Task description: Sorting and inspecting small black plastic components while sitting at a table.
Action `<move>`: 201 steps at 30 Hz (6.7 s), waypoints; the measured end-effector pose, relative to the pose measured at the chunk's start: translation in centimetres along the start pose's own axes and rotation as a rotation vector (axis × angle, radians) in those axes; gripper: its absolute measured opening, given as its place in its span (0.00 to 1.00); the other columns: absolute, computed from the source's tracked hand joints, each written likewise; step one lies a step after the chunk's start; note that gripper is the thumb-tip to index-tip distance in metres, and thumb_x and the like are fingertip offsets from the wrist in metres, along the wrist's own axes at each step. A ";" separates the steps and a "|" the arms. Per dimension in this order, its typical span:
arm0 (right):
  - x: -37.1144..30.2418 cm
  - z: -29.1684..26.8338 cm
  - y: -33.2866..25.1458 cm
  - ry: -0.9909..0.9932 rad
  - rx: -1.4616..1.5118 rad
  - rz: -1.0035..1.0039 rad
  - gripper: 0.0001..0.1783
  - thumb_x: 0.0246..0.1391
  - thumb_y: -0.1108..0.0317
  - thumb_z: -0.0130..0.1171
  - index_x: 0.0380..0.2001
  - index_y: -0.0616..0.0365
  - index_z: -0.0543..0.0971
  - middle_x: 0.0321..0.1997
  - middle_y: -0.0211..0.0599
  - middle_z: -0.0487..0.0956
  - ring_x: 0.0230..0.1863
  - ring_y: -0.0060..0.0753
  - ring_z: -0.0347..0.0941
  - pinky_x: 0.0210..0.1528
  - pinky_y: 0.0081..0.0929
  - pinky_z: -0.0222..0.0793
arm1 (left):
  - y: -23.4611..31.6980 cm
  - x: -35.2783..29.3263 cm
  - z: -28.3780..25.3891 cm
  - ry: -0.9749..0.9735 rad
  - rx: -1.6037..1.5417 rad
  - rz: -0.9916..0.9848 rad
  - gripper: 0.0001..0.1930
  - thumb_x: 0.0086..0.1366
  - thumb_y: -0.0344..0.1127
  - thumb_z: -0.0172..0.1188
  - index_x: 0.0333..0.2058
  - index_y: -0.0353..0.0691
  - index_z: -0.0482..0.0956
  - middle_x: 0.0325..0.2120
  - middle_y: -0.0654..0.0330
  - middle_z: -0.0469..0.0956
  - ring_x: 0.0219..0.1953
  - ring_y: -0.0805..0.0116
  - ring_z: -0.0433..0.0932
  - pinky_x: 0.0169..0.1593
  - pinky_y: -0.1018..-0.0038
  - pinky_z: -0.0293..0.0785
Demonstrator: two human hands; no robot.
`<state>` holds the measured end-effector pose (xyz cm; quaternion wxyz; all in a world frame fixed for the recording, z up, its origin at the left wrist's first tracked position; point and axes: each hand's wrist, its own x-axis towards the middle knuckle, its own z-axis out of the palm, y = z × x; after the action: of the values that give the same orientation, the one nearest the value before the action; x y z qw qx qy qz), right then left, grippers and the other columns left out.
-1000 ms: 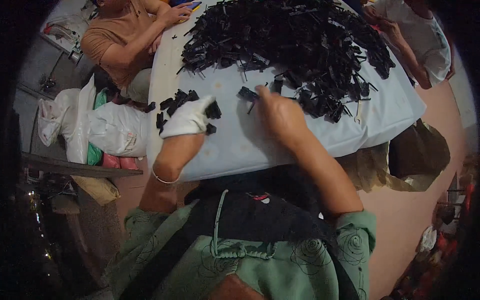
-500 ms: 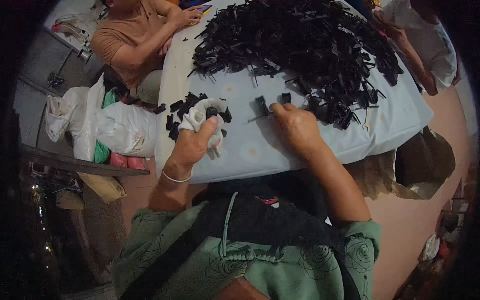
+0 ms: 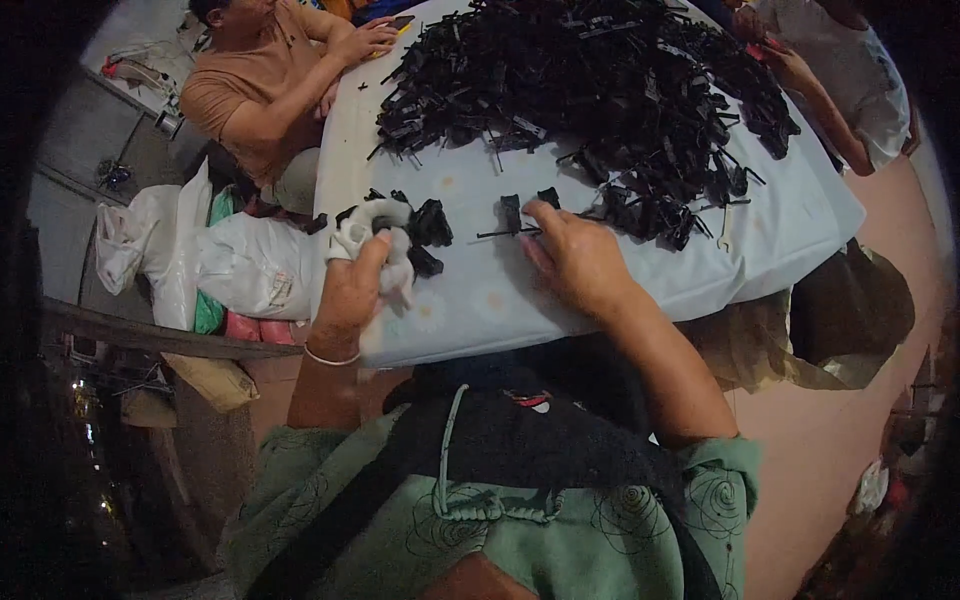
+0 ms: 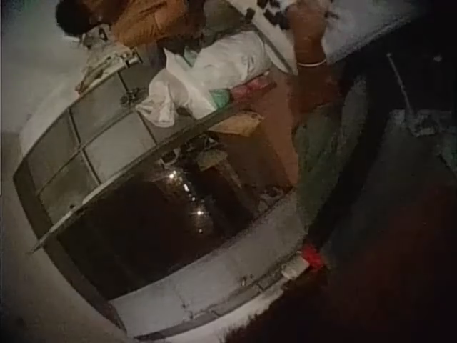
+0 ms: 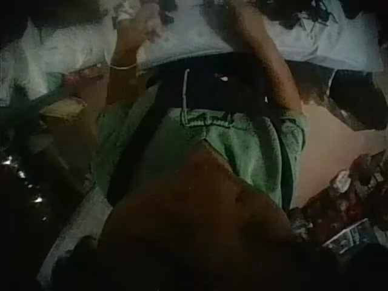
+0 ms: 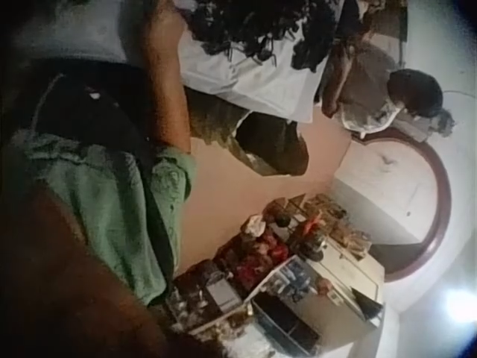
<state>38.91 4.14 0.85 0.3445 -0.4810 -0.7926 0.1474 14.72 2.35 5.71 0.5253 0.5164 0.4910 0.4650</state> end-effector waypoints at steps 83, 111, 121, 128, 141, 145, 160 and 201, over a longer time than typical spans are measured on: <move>-3.0 -0.4 0.1 0.299 0.091 -0.385 0.12 0.40 0.73 0.61 0.31 0.59 0.72 0.18 0.34 0.67 0.16 0.34 0.64 0.18 0.27 0.60 | -0.5 2.5 8.5 -0.487 0.335 -0.203 0.14 0.57 0.30 0.53 0.43 0.39 0.72 0.19 0.68 0.71 0.15 0.81 0.66 0.16 0.82 0.66; -3.4 -1.2 -1.3 0.034 0.714 0.296 0.09 0.54 0.67 0.51 0.27 0.64 0.74 0.20 0.35 0.72 0.22 0.22 0.64 0.26 0.21 0.62 | -2.1 0.5 8.6 -0.236 0.185 0.257 0.15 0.57 0.31 0.55 0.42 0.34 0.68 0.31 0.57 0.74 0.31 0.69 0.73 0.35 0.73 0.70; -3.3 -2.4 -0.7 -0.009 0.454 0.018 0.08 0.46 0.70 0.58 0.29 0.64 0.75 0.22 0.40 0.74 0.22 0.34 0.69 0.27 0.24 0.65 | -1.7 0.1 7.3 -0.316 0.373 0.090 0.20 0.62 0.31 0.47 0.53 0.37 0.59 0.35 0.64 0.68 0.34 0.80 0.65 0.33 0.83 0.65; -3.4 -1.3 -0.9 -0.174 0.893 0.303 0.11 0.50 0.67 0.56 0.24 0.64 0.72 0.17 0.32 0.68 0.19 0.20 0.59 0.23 0.20 0.58 | -0.3 -0.7 8.1 -0.463 0.317 0.123 0.17 0.61 0.29 0.44 0.49 0.33 0.62 0.26 0.66 0.68 0.26 0.83 0.64 0.28 0.83 0.63; -4.5 1.3 -1.8 0.019 0.804 0.190 0.18 0.60 0.61 0.42 0.21 0.62 0.67 0.15 0.34 0.61 0.19 0.24 0.55 0.22 0.25 0.57 | -1.3 -1.1 9.4 -0.292 0.817 0.512 0.15 0.56 0.31 0.48 0.42 0.32 0.65 0.32 0.42 0.70 0.35 0.46 0.72 0.37 0.63 0.69; -4.2 0.4 -1.7 -0.066 0.759 0.209 0.16 0.59 0.62 0.44 0.22 0.63 0.68 0.15 0.36 0.64 0.18 0.27 0.57 0.23 0.26 0.58 | -1.4 -1.0 8.0 -0.396 0.988 0.463 0.13 0.59 0.35 0.44 0.41 0.37 0.66 0.31 0.46 0.71 0.32 0.47 0.72 0.35 0.61 0.69; -2.9 -1.2 3.0 0.108 -0.280 -0.023 0.07 0.44 0.72 0.55 0.31 0.56 0.73 0.22 0.41 0.71 0.23 0.47 0.70 0.22 0.37 0.66 | 0.2 -0.4 6.5 -0.336 -0.202 -0.151 0.13 0.60 0.27 0.41 0.45 0.35 0.65 0.25 0.63 0.66 0.18 0.80 0.62 0.21 0.80 0.61; -3.7 -1.3 -0.4 -0.033 0.575 0.145 0.13 0.55 0.66 0.50 0.20 0.63 0.69 0.16 0.31 0.65 0.21 0.20 0.59 0.24 0.21 0.56 | -3.4 0.0 8.8 -0.327 0.382 0.145 0.14 0.56 0.28 0.54 0.43 0.34 0.68 0.33 0.63 0.71 0.36 0.77 0.68 0.39 0.79 0.67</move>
<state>40.63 0.60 0.52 0.4424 -0.4167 -0.6874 0.3976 23.47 1.46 2.19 0.4559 0.7084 0.4402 0.3106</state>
